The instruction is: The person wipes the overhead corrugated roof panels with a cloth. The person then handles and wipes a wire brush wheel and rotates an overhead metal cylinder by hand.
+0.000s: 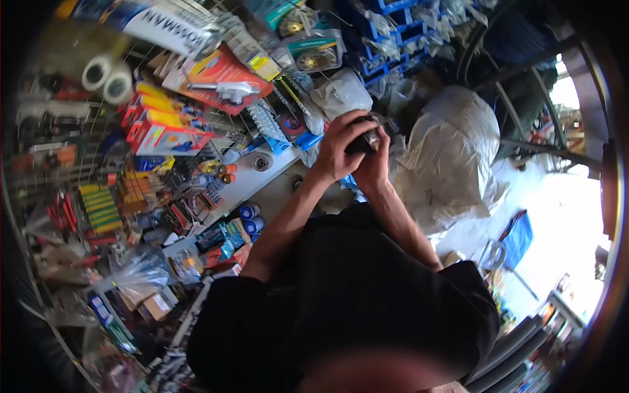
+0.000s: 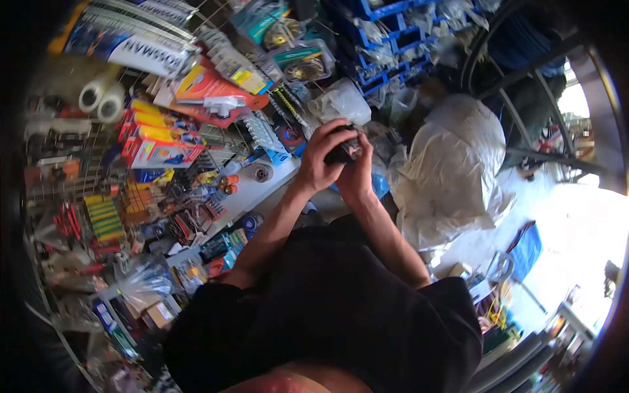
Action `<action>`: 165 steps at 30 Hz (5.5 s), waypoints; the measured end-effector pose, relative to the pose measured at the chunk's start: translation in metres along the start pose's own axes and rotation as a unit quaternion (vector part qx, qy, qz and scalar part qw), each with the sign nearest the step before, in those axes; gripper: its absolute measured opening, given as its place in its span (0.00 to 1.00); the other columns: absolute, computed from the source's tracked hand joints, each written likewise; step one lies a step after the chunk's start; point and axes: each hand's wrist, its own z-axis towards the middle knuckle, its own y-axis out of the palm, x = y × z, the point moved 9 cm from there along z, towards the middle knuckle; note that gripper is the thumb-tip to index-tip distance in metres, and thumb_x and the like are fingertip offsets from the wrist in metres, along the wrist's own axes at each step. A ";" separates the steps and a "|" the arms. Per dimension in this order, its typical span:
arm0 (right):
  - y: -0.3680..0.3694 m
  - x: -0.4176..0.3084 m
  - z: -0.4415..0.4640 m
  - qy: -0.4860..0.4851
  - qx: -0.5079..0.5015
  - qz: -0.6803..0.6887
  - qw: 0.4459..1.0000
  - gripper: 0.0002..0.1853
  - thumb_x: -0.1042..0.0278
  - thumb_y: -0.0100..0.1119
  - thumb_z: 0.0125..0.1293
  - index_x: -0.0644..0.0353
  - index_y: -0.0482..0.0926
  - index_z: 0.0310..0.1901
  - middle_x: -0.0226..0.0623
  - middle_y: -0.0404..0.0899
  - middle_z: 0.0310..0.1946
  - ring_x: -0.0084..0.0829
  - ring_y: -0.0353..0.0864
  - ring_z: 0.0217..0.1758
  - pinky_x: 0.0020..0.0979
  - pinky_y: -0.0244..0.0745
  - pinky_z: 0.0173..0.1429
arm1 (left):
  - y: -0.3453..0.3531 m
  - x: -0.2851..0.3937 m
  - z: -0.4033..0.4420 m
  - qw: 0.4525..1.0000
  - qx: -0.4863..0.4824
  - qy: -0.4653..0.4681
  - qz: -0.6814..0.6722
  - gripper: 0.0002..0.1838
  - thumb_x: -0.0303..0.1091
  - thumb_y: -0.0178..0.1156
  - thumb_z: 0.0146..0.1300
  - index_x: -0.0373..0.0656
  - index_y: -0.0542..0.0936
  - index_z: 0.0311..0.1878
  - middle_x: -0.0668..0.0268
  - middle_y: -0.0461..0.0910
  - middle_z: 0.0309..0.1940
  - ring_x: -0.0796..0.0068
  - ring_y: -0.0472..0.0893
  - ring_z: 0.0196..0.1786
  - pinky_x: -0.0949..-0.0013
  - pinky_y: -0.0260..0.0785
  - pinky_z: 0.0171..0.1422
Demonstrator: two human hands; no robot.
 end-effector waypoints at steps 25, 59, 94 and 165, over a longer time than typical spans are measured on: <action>0.123 -0.012 -0.072 -0.082 -0.190 -0.193 0.959 0.35 0.37 0.50 0.75 0.54 0.67 0.73 0.39 0.75 0.65 0.41 0.77 0.67 0.50 0.74 0.70 | -0.131 0.019 -0.070 0.914 0.229 -0.093 -0.321 0.18 0.20 0.63 0.67 0.37 0.81 0.60 0.58 0.84 0.59 0.67 0.79 0.66 0.63 0.68 0.73; 0.158 0.038 -0.107 -0.396 -0.162 -0.685 0.590 0.55 0.54 0.79 0.60 0.69 0.54 0.79 0.55 0.76 0.64 0.48 0.76 0.68 0.44 0.70 0.72 | -0.101 -0.066 -0.142 0.775 0.213 -0.301 -0.513 0.26 0.46 0.61 0.77 0.42 0.75 0.70 0.62 0.81 0.62 0.71 0.79 0.63 0.64 0.71 0.70; 0.119 0.041 -0.090 -0.276 -0.184 -0.590 0.736 0.50 0.60 0.83 0.50 0.67 0.66 0.72 0.53 0.78 0.63 0.41 0.80 0.66 0.39 0.75 0.69 | -0.153 0.081 -0.055 0.999 0.022 -0.002 0.025 0.18 0.28 0.65 0.70 0.39 0.80 0.62 0.56 0.80 0.64 0.53 0.73 0.74 0.55 0.67 0.77; -0.111 0.113 0.064 -0.132 0.075 -0.326 0.933 0.29 0.67 0.75 0.64 0.62 0.70 0.62 0.42 0.85 0.51 0.32 0.88 0.48 0.35 0.84 0.52 | -0.166 -0.258 -0.457 0.623 0.083 -0.702 -0.334 0.16 0.42 0.71 0.67 0.41 0.83 0.50 0.64 0.84 0.35 0.70 0.85 0.30 0.69 0.77 0.33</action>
